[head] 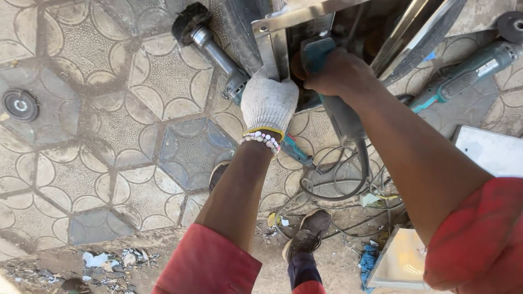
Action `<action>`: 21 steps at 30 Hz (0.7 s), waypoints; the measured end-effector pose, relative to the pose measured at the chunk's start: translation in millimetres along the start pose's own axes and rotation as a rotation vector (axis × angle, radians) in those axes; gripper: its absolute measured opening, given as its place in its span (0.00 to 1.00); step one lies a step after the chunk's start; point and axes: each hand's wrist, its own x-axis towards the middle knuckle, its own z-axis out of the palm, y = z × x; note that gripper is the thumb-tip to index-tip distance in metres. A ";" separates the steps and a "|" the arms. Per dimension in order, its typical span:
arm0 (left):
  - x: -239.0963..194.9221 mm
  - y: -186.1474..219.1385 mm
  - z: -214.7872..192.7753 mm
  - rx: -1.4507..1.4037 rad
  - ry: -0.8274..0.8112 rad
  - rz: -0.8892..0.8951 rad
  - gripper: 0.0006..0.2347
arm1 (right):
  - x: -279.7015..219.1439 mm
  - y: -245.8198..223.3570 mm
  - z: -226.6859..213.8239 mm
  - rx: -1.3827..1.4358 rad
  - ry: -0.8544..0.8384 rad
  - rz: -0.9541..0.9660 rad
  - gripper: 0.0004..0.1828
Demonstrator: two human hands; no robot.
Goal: Polishing the interior surfaces and edges of a stainless steel box using a handheld angle grinder.
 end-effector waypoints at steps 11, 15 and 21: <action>4.3 1.2 1.3 0.022 -0.025 -0.029 0.13 | 15.3 -15.8 -39.8 -0.341 -0.058 -0.069 0.43; -1.1 7.8 -1.1 -0.001 -0.061 0.017 0.16 | 2.2 2.2 -47.3 -0.251 -0.078 -0.018 0.46; -3.7 7.8 -5.8 -0.023 -0.053 0.026 0.15 | -74.1 12.0 -49.7 -0.092 -0.163 0.088 0.27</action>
